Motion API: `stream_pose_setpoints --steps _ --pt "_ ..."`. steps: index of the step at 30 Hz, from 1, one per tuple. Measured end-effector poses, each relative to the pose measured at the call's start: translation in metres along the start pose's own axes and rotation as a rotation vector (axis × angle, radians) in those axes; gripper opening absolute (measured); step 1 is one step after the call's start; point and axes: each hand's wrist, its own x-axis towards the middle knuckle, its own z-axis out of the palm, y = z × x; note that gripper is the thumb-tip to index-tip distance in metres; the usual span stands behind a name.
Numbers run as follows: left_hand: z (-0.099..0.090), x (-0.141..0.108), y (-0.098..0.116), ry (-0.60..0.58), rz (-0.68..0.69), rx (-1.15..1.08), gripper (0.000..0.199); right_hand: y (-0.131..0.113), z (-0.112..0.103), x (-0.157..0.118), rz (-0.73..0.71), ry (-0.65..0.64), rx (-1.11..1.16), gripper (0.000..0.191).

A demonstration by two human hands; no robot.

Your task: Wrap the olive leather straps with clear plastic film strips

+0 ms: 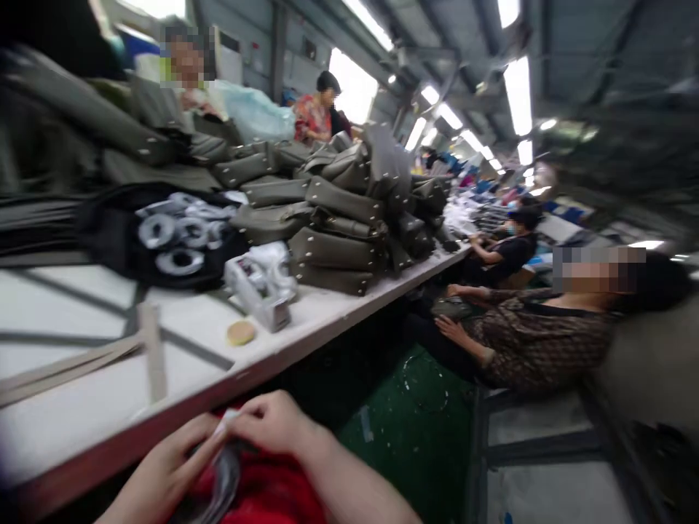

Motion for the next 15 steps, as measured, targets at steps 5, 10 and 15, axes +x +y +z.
stream_pose_setpoints --steps 5,10,15 --pt "-0.005 -0.022 -0.018 -0.058 -0.034 -0.141 0.051 0.005 0.003 0.014 0.042 -0.123 0.252 0.045" --pt "-0.005 -0.028 -0.022 -0.038 -0.048 -0.241 0.045 0.012 0.013 0.019 0.074 -0.147 0.214 0.046" --pt "-0.012 -0.036 -0.019 -0.076 0.042 -0.272 0.036 0.013 0.013 0.012 0.022 -0.076 0.062 0.043"
